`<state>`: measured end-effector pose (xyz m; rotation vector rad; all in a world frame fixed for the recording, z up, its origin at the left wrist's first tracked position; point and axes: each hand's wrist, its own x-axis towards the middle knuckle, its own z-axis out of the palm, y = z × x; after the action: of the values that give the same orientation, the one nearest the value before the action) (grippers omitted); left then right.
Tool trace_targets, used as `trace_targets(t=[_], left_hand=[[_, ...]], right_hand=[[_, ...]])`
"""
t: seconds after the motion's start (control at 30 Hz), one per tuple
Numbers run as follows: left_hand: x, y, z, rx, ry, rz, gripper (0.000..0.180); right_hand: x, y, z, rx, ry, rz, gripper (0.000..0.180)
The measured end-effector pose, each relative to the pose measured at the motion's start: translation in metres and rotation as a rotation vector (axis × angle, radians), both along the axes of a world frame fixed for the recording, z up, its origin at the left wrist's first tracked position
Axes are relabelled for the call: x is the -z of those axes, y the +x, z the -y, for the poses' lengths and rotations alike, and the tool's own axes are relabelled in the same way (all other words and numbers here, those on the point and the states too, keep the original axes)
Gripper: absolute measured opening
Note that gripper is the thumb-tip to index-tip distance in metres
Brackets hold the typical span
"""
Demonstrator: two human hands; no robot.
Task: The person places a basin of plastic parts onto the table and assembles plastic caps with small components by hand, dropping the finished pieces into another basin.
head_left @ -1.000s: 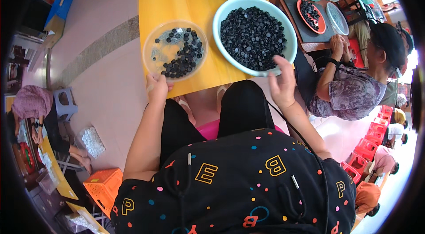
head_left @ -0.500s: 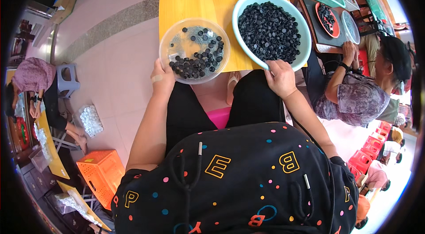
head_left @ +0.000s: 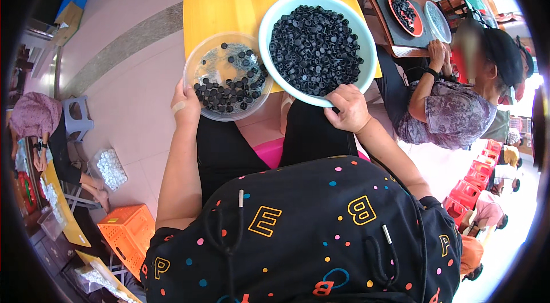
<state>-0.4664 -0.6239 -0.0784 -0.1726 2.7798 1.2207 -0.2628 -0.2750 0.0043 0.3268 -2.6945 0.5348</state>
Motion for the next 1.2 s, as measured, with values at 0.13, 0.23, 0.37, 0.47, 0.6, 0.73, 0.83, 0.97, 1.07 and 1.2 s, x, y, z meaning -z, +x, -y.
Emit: trace_targets(t=[0.13,0.23,0.37,0.47,0.6,0.73,0.83,0.97,1.07,1.2], left_hand=[[0.017,-0.003,0.013,0.045,-0.001,0.055,0.025],[0.03,-0.01,0.028,-0.007,0.162,0.054,0.022],[0.017,-0.015,0.045,-0.194,0.362,0.084,0.021],[0.015,-0.032,0.091,-0.279,0.366,0.04,0.026],[-0.022,-0.039,0.106,-0.378,0.464,-0.021,0.026],[-0.052,-0.044,0.082,-0.458,0.647,-0.023,0.024],[-0.069,-0.044,0.061,-0.448,0.756,-0.083,0.023],[-0.089,-0.039,0.015,-0.355,0.777,-0.033,0.022],[-0.092,-0.032,-0.014,-0.303,0.767,0.002,0.021],[-0.1,-0.021,-0.062,-0.228,0.787,0.117,0.02]], right_hand=[[0.001,-0.004,0.002,-0.016,-0.005,-0.001,0.015],[0.004,-0.011,0.0,-0.036,-0.02,-0.018,0.015],[0.005,-0.015,0.001,-0.053,-0.01,-0.011,0.018],[0.006,-0.023,0.002,-0.105,-0.031,-0.024,0.018],[0.006,-0.032,0.019,-0.175,-0.032,-0.009,0.017],[0.009,-0.061,0.034,-0.337,-0.026,-0.019,0.018],[-0.008,-0.086,0.043,-0.51,-0.264,0.081,0.021],[-0.03,-0.143,-0.008,-0.186,-0.556,0.09,0.02],[-0.026,-0.206,-0.084,0.304,-0.582,0.207,0.025],[-0.014,-0.268,-0.164,0.553,-0.192,0.143,0.051]])
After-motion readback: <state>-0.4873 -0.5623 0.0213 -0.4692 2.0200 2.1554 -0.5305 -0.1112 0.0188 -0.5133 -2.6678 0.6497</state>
